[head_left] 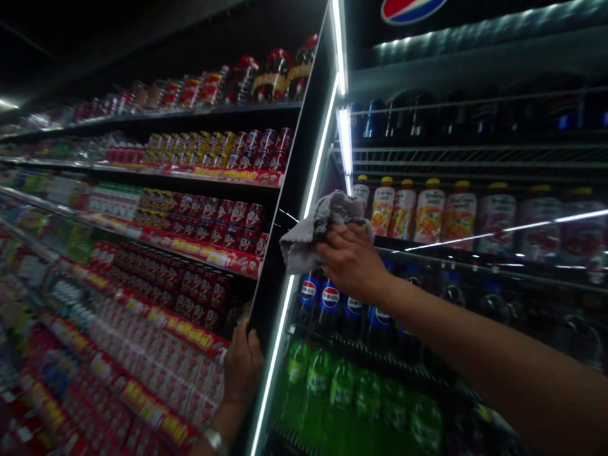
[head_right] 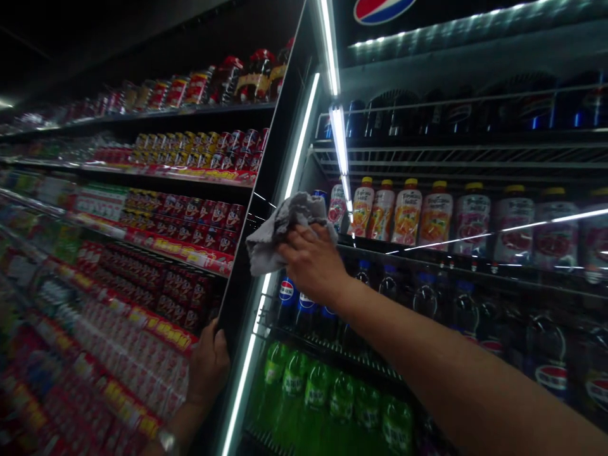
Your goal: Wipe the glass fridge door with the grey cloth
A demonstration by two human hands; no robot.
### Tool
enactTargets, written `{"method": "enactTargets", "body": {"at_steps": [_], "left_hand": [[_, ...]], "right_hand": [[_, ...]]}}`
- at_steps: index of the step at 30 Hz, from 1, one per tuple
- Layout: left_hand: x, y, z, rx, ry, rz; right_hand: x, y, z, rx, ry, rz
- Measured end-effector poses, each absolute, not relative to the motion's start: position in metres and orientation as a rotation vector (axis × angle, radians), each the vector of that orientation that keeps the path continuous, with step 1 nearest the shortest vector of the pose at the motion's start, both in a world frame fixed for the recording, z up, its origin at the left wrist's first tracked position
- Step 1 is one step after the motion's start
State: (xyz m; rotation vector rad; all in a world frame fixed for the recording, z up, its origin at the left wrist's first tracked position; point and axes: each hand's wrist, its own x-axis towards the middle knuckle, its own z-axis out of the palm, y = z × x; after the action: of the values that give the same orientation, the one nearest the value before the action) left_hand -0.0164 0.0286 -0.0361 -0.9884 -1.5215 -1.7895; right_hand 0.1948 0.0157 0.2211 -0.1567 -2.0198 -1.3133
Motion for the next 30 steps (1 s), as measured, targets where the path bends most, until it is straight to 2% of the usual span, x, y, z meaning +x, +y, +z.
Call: {"method": "enactTargets", "body": {"at_steps": [6, 11, 15, 22, 27, 30], "left_hand": [[-0.019, 0.029, -0.038, -1.008, -1.591, -1.850], [-0.019, 0.026, -0.036, -0.996, -1.671, -1.881], [-0.018, 0.023, -0.033, -1.000, -1.723, -1.853], [-0.014, 0.017, -0.026, -0.972, -1.752, -1.815], [-0.010, 0.008, -0.019, -0.975, -1.888, -1.790], [-0.009, 0.006, -0.017, -0.986, -1.884, -1.771]], "right_hand": [[0.204, 0.015, 0.162, 0.019, -2.206, -1.283], [0.241, 0.013, 0.133, 0.001, -2.176, -1.241], [0.294, 0.005, 0.128, -0.205, -1.995, -1.215], [0.411, 0.002, 0.136, -0.634, -1.581, -1.495], [0.501, 0.006, 0.135, -0.989, -1.334, -1.391], [0.561, 0.012, 0.126, -1.015, -1.230, -1.272]]}}
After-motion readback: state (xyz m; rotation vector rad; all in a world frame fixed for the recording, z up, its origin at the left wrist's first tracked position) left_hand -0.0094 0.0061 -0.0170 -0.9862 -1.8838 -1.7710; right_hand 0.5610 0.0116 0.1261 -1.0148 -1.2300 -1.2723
